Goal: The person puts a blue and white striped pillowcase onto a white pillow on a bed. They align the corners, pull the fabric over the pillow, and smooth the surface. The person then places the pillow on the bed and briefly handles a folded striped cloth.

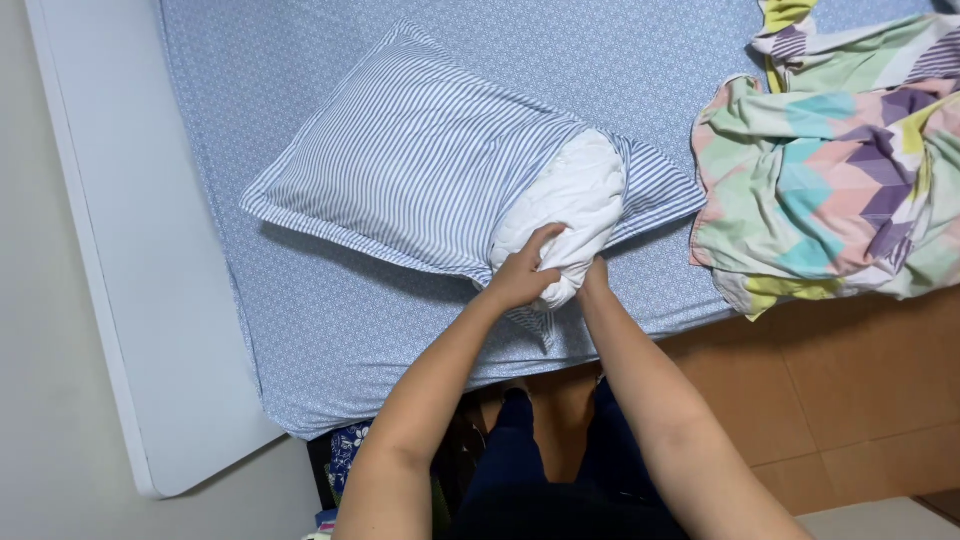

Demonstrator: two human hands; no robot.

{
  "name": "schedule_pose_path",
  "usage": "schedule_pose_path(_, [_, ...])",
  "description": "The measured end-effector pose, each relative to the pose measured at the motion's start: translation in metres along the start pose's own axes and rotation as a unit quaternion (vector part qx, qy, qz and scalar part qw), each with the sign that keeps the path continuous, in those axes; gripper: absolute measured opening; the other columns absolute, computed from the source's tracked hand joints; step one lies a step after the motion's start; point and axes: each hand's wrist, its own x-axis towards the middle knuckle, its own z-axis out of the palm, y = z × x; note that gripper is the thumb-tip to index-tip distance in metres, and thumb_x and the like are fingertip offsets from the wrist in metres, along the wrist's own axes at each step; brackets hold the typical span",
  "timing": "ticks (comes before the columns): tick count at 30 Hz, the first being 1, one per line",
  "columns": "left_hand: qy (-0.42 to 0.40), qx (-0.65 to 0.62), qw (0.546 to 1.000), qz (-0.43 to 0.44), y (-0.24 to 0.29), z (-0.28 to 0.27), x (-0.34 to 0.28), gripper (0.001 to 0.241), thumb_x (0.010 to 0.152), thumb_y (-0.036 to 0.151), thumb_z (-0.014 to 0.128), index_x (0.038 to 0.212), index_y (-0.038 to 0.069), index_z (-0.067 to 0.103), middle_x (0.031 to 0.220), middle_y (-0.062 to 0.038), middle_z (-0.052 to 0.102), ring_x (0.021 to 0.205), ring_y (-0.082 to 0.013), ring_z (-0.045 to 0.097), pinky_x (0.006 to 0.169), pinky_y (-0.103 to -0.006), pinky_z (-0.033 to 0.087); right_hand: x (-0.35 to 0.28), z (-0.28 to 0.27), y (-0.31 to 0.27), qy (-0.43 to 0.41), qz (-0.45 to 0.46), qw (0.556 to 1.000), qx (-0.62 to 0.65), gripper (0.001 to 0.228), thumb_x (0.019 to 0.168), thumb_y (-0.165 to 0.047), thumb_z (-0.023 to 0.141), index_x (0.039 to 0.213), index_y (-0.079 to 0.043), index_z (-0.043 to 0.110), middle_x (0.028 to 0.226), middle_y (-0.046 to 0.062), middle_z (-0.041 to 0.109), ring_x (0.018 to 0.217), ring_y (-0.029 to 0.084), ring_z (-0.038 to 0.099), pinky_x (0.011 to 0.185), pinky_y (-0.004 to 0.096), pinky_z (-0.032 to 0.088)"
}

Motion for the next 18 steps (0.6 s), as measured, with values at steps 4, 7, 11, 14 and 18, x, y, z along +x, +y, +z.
schedule_pose_path(4, [-0.011, 0.023, 1.000, -0.005, -0.015, 0.012, 0.030, 0.076, 0.078, 0.021, 0.066, 0.153, 0.028, 0.050, 0.108, -0.022, 0.069, 0.095, -0.0361, 0.071, 0.084, -0.0422, 0.054, 0.038, -0.030, 0.018, -0.012, -0.042, 0.999, 0.026, 0.046, 0.106, -0.031, 0.046, 0.141, -0.002, 0.052, 0.129, 0.016, 0.065, 0.115, 0.029, 0.067, 0.097, 0.042, 0.056])
schedule_pose_path(7, [0.038, 0.027, 0.998, 0.037, -0.019, 0.017, 0.054, 0.059, 0.078, 0.023, 0.071, 0.137, 0.021, 0.065, 0.120, -0.015, 0.074, 0.106, -0.0298, 0.073, 0.093, -0.0367, 0.054, 0.014, -0.020, 0.003, -0.015, -0.068, 0.989, 0.131, 0.046, 0.108, -0.031, 0.045, 0.141, 0.001, 0.053, 0.134, 0.019, 0.065, 0.119, 0.031, 0.068, 0.103, 0.041, 0.058])
schedule_pose_path(11, [0.066, 0.072, 0.994, -0.048, -0.004, 0.018, 0.081, 0.042, 0.081, 0.031, 0.070, 0.118, 0.014, 0.077, 0.114, -0.018, 0.076, 0.106, -0.0324, 0.074, 0.094, -0.0379, 0.055, -0.021, -0.054, 0.000, -0.067, -0.020, 0.989, 0.131, 0.037, 0.112, -0.031, 0.048, 0.133, -0.002, 0.058, 0.116, 0.010, 0.070, 0.096, 0.020, 0.069, 0.075, 0.032, 0.055])
schedule_pose_path(14, [0.062, 0.146, 0.984, -0.079, -0.056, 0.047, 0.115, 0.040, 0.081, 0.032, 0.066, 0.113, 0.011, 0.079, 0.111, -0.021, 0.075, 0.105, -0.0373, 0.073, 0.094, -0.0419, 0.056, -0.077, -0.053, -0.013, -0.037, -0.027, 0.999, 0.015, 0.026, 0.110, -0.024, 0.054, 0.119, -0.001, 0.062, 0.100, 0.007, 0.072, 0.078, 0.016, 0.066, 0.056, 0.029, 0.049])
schedule_pose_path(18, [0.070, 0.243, 0.964, -0.075, -0.144, 0.114, 0.154, 0.039, 0.082, 0.026, 0.061, 0.108, 0.003, 0.078, 0.109, -0.026, 0.073, 0.103, -0.0422, 0.072, 0.093, -0.0467, 0.056, -0.155, -0.026, -0.029, 0.081, -0.111, 0.938, -0.318, 0.015, 0.086, -0.005, 0.070, 0.100, -0.004, 0.067, 0.083, 0.004, 0.067, 0.069, 0.014, 0.060, 0.058, 0.030, 0.049])
